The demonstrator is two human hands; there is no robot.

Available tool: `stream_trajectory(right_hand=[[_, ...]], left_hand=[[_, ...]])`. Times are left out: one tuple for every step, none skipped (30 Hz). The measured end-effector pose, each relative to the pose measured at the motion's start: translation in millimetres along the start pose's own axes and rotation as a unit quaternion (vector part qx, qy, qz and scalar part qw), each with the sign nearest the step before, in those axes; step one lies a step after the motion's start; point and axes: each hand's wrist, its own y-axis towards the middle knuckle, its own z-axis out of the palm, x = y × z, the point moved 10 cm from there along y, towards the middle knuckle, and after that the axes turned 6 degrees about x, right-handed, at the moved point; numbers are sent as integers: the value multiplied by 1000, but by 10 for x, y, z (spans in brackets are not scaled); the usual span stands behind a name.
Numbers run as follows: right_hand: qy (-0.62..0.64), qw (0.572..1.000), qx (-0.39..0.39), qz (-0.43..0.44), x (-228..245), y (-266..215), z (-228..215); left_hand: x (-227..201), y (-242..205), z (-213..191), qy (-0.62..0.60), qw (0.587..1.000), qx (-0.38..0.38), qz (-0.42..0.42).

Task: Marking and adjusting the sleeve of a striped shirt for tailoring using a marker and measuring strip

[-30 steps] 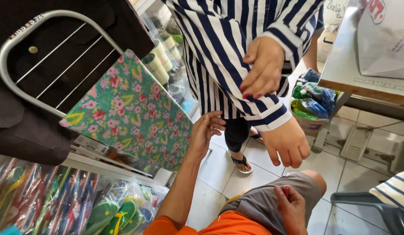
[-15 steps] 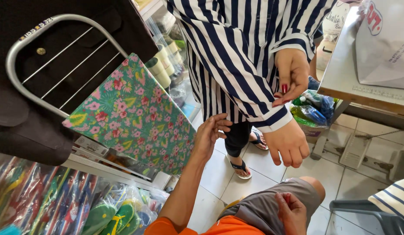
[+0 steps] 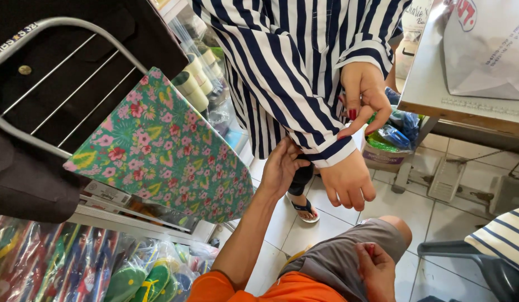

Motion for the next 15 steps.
stream_trajectory(right_hand=[[-18,1000,-10,-7,22,10,-35],[-18,1000,-10,-6,57,21,-67],[-26,999,-22,-30,144,28,-119],[-32,997,-33,-54,222,28,-162],[-31,998,-32,-52,287,73,-202],[-17,996,-38,-75,398,110,-265],[-3,994,-44,-97,507,146,-327],[-3,995,-42,-95,802,77,-271],[-77,982,-54,-165,1261,-33,-215],[-151,958,-67,-233,1703,-172,-143],[-151,959,-66,-229,1945,-225,-53],[-198,932,-18,-302,2317,-335,186],[-243,896,31,-371,2661,-473,432],[-243,896,33,-370,2855,-467,527],[-297,859,91,-407,3063,-530,787]], left_hand=[[-20,11,42,-3,1000,4,2],[-34,9,57,-3,1000,4,1],[-93,2,40,48,999,-15,18],[-159,-10,23,100,994,-33,33],[-243,-34,92,101,994,-34,32],[-383,-92,80,189,977,-86,41],[-534,-159,80,275,950,-137,49],[-583,-168,73,276,950,-138,48],[-681,-193,59,256,952,-150,75],[-767,-228,45,236,953,-162,102],[-812,-244,61,237,953,-164,99],[-861,-255,68,243,950,-170,92],[-912,-269,75,250,948,-177,86],[-920,-284,79,250,948,-179,86],[-908,-283,106,249,951,-165,77]])
